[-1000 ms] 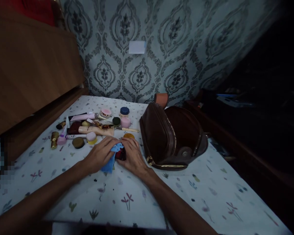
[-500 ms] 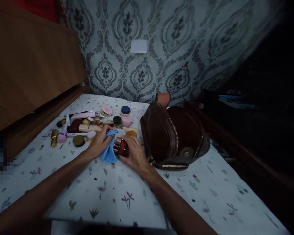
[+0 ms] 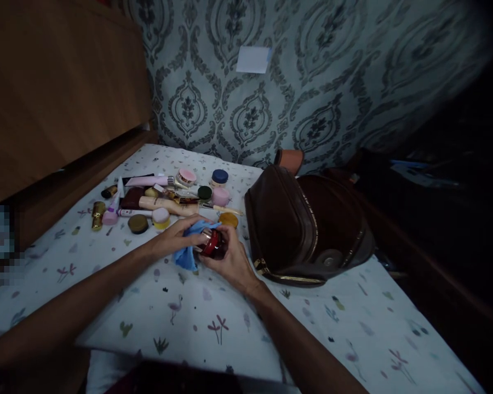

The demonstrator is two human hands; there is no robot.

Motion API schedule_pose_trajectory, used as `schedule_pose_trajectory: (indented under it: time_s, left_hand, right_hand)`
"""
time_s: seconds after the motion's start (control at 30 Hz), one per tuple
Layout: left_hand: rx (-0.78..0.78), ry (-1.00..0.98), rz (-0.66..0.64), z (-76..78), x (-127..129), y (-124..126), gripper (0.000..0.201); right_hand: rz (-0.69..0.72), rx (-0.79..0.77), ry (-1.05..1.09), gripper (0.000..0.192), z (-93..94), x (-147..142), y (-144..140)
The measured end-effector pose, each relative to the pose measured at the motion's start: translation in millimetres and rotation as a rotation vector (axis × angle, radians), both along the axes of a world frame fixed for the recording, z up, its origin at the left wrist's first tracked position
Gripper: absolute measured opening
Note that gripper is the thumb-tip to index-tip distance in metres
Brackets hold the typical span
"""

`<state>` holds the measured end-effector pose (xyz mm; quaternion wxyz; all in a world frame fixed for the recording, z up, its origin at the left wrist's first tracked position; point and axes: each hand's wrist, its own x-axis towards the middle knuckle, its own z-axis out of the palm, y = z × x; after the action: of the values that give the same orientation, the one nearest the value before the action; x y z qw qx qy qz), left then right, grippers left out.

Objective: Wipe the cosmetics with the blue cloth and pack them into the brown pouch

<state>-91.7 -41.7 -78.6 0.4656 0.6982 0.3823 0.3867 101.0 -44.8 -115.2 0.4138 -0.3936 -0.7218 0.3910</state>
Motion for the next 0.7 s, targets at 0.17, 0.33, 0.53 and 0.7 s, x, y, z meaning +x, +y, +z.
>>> schedule_pose_trajectory:
  time_s: [0.17,0.33,0.53,0.7]
  left_hand:
    - [0.082,0.020,0.037,-0.3,1,0,0.042]
    - [0.295,0.028,0.142,-2.8,7,0,0.021]
    - [0.468,0.061,0.198,0.5,10,-9,0.014]
    - [0.354,0.008,0.111,6.2,7,-12,0.038]
  right_hand:
    - [0.047,-0.161,0.158,0.057,-1.0,-2,1]
    - [0.114,-0.369,0.321,0.052,3.8,-2,2]
    - [0.117,-0.474,0.409,0.051,8.5,-2,2]
    - [0.077,-0.617,0.657,0.046,12.2,0,4]
